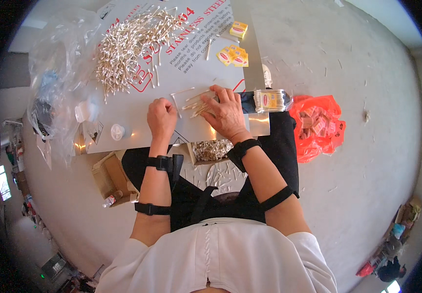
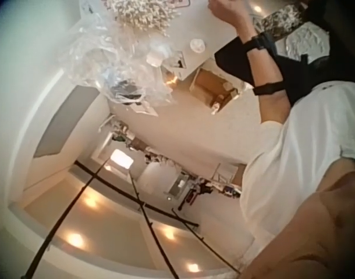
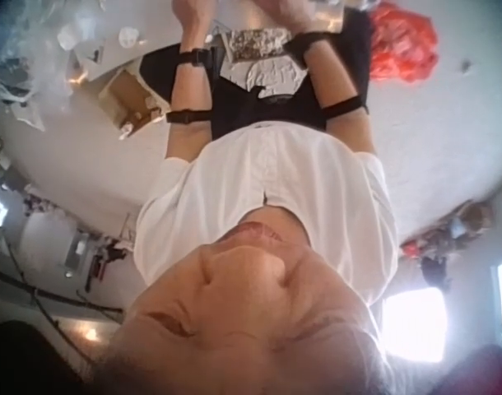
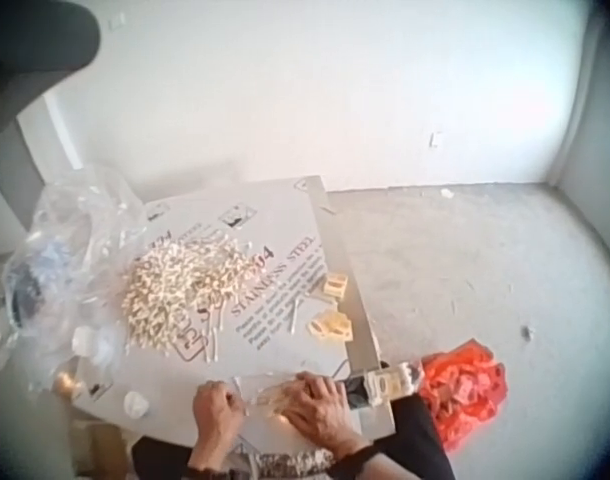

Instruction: Packaging loose cotton swabs into small plastic bags and sealing them with stickers.

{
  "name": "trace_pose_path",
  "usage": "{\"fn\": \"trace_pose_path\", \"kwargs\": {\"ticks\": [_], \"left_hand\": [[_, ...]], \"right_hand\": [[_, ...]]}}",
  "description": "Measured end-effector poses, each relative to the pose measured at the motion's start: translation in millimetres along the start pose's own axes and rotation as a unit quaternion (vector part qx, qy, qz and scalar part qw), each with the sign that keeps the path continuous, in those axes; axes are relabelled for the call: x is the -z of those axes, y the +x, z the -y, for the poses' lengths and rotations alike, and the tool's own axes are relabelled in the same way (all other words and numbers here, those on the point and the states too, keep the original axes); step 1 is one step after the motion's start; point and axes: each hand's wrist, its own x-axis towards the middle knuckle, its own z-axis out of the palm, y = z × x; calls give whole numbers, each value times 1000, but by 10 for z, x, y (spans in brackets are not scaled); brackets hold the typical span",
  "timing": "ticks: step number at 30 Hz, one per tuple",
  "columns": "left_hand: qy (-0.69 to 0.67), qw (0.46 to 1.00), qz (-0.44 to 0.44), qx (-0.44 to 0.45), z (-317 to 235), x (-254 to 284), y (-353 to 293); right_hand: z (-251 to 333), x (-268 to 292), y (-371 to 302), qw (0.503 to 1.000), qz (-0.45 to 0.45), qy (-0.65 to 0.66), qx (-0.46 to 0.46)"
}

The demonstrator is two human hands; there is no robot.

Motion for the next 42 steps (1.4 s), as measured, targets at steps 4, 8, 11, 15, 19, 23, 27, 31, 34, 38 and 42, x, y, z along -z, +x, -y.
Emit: {"fn": "trace_pose_path", "kwargs": {"ticks": [4,8,11,15,19,23,27,31,34,38,42], "left_hand": [[40,999,25,7,74,30,154],[1,996,77,53,-110,102,262],[23,994,102,37,-131,53,182],[60,991,116,33,-93,73,165],[2,994,57,-93,-127,87,343],[-27,985,12,-171,-165,-65,520],[-66,982,34,-176,-362,-240,280],[-151,965,-11,-213,-340,-236,34],[-136,974,-133,-123,-203,-152,-150],[-68,994,-79,-28,-121,-61,-263],[-42,998,-20,-29,-68,-26,-263]], "right_hand": [[-5,-7,-3,1000,-2,11,5],[-55,-6,-33,1000,-13,11,1],[-27,-18,-25,1000,-8,29,-2],[-53,-34,-26,999,-22,26,10],[-59,-3,-34,999,-23,20,18],[15,-26,11,999,-42,26,20],[-74,-40,-33,997,-63,48,10],[-85,-44,-32,996,-65,62,8],[-36,-13,-25,998,-42,47,-16],[39,18,10,1000,-25,-3,-11],[3,-27,-4,1000,-6,-25,9]]}}
